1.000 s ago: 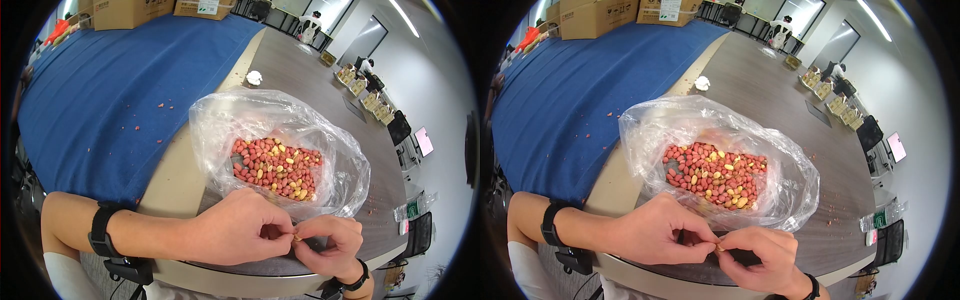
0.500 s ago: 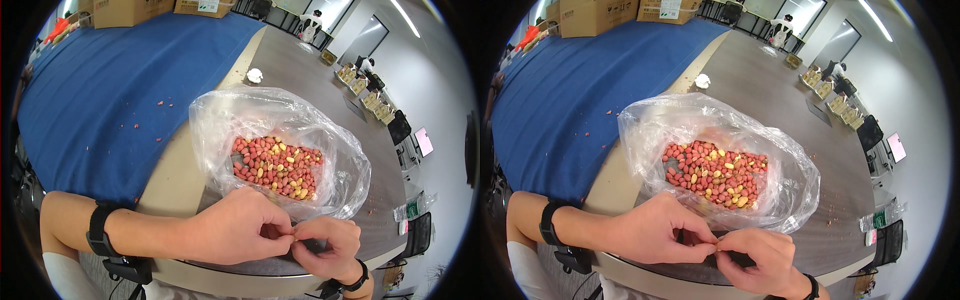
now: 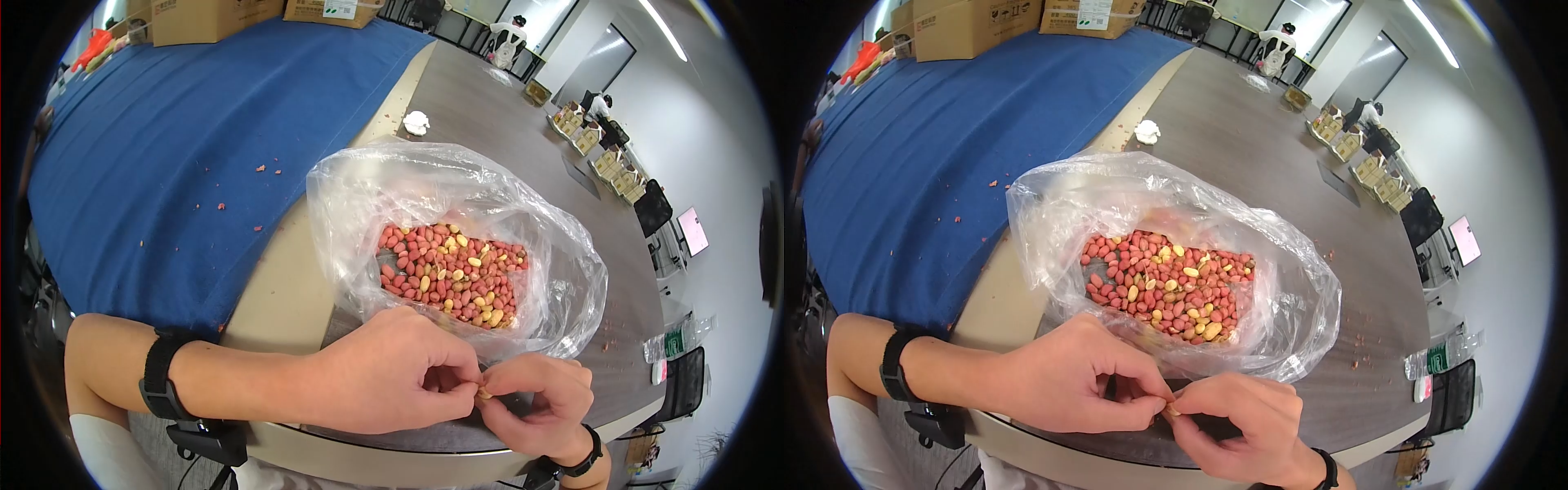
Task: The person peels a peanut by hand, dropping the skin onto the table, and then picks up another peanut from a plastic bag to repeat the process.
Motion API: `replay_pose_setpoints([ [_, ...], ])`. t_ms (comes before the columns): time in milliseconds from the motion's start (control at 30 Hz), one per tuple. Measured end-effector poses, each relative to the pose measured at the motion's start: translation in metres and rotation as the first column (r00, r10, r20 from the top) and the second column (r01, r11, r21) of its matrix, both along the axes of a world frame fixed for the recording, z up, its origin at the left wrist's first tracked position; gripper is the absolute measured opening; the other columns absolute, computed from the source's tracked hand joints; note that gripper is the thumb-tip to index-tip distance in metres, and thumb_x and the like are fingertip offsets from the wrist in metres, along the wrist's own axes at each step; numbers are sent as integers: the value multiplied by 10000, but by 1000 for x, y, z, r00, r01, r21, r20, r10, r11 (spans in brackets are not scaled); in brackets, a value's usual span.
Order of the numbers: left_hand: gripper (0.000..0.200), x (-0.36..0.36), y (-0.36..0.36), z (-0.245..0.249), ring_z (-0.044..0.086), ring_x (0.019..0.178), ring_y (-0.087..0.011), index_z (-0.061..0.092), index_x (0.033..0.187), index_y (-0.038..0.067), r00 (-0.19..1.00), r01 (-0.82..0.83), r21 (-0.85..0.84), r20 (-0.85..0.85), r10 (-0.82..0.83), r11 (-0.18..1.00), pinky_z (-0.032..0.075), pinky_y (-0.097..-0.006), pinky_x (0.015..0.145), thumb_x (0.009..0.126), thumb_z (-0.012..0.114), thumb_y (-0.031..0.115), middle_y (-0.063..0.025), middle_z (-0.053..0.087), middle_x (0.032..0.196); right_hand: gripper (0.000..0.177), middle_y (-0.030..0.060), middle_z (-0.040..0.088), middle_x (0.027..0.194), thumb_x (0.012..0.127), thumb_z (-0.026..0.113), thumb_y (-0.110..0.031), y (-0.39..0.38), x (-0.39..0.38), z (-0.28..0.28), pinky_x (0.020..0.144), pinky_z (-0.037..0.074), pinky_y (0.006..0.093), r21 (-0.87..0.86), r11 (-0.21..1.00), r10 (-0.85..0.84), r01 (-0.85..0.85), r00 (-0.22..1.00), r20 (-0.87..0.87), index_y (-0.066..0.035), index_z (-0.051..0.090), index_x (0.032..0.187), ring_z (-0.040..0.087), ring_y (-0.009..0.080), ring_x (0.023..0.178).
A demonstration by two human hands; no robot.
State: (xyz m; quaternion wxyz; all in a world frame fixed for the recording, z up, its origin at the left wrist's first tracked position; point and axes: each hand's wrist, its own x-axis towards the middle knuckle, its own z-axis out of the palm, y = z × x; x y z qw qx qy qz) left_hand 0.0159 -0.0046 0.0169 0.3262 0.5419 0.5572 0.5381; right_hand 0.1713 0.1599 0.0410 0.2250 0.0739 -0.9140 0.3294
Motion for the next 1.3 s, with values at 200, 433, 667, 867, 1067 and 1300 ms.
replay_pose_setpoints([
  [200,143,2,0,3,602,579,-48,755,993,11,999,6,-27,43,-4,1000,487,-230,525,920,714,128,-28,708,697,215,111,736,762,660,748,120,2,1,1,638,572,268,-21,1000,-5,5,1000,-5,10,687,835,726,181,672],
  [433,125,1,0,-2,584,551,-45,764,968,12,999,-26,49,-23,27,998,470,-237,508,909,728,116,-32,689,662,207,124,744,783,682,758,112,3,1,0,640,576,275,-42,999,1,-1,1000,13,9,692,849,734,189,685],
  [667,122,-1,-1,2,584,560,-44,769,975,21,1000,-4,0,9,4,1000,470,-235,518,898,733,109,-35,694,672,207,120,743,783,684,757,115,3,-3,5,638,582,282,9,999,35,-35,999,0,7,693,849,737,200,686],
  [867,123,0,0,-2,600,570,-47,767,976,19,1000,-3,31,12,2,1000,480,-230,525,901,736,111,-38,709,687,208,123,740,780,674,762,110,3,0,0,643,586,284,-28,999,20,-20,1000,4,12,691,843,739,205,692],
  [1067,138,1,1,-1,604,564,-52,769,977,12,1000,-2,41,19,2,999,480,-230,519,913,746,131,-39,720,701,226,129,742,790,666,762,111,4,-1,-1,644,587,285,22,999,43,-42,998,-36,6,690,852,741,217,706],
  [1300,135,1,-1,2,587,560,-38,775,981,4,999,1,8,49,-1,1000,466,-229,509,901,742,108,-36,704,670,257,115,726,767,658,760,128,4,-2,-3,637,598,306,34,996,83,-81,994,-77,0,681,866,745,237,703],
])
